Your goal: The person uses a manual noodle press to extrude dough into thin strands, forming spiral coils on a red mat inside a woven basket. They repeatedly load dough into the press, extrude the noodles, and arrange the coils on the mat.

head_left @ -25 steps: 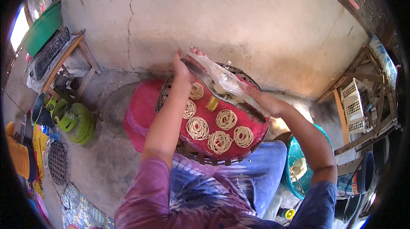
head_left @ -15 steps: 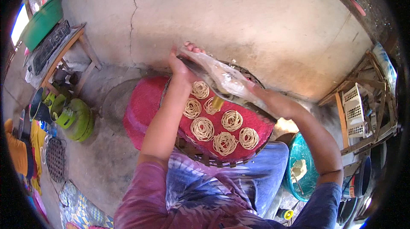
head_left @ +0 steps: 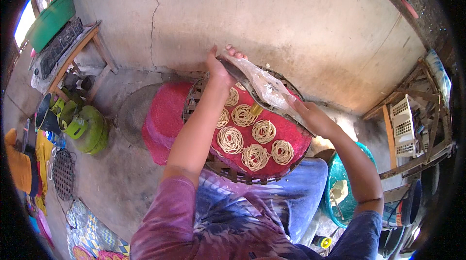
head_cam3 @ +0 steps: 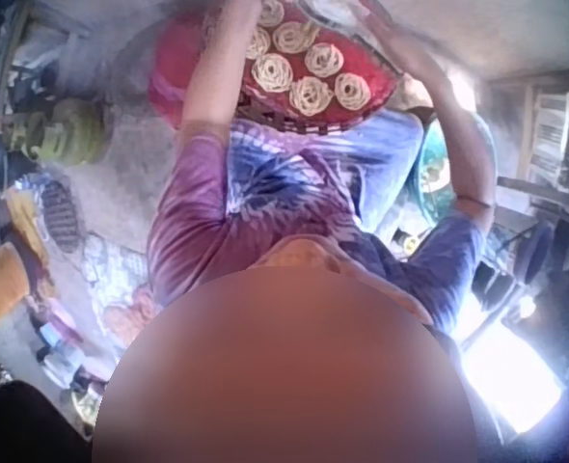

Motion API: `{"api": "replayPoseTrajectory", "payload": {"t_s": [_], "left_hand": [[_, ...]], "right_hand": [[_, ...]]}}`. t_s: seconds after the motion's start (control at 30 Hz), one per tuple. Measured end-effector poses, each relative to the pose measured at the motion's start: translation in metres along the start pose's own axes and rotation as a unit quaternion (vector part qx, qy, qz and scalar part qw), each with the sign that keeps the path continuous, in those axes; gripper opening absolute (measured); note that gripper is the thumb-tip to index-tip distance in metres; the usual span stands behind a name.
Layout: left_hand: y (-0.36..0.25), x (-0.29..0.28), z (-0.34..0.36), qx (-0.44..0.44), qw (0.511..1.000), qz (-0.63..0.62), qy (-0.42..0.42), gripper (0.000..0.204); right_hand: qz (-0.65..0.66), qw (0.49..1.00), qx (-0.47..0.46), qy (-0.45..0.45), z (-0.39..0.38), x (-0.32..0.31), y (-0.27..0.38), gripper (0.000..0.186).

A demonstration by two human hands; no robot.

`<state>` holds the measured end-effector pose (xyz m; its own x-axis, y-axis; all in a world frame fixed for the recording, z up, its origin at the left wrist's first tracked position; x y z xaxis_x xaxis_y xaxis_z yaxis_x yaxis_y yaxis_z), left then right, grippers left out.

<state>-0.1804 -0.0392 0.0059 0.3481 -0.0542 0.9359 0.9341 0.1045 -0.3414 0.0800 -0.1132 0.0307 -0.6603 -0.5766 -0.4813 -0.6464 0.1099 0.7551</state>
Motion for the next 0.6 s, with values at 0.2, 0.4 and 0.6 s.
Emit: {"api": "replayPoseTrajectory", "payload": {"t_s": [0.2,0.4,0.6], "left_hand": [[0.010,-0.011,-0.017,-0.083,0.933,0.348,-0.042,0.078],[0.048,-0.057,-0.054,-0.229,0.658,0.712,0.090,0.089],[0.055,-0.070,-0.044,-0.210,0.626,0.743,0.108,0.068]], "right_hand": [[0.124,0.986,-0.108,-0.040,0.007,0.003,-0.034,0.067],[0.229,0.968,-0.098,-0.016,0.007,0.003,-0.063,0.064],[0.212,0.969,-0.103,-0.071,0.018,0.005,-0.075,0.069]]}}
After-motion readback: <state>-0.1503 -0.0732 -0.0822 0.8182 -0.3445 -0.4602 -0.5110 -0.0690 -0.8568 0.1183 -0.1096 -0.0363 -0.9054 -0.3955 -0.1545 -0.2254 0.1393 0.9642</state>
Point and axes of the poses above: each hand's wrist, its own z-axis towards the middle knuckle, its own x-axis out of the palm, y = z × x, the point moved 4 cm from there along z, towards the middle knuckle, and after that the axes turned 8 degrees about z, right-handed, at the moved point
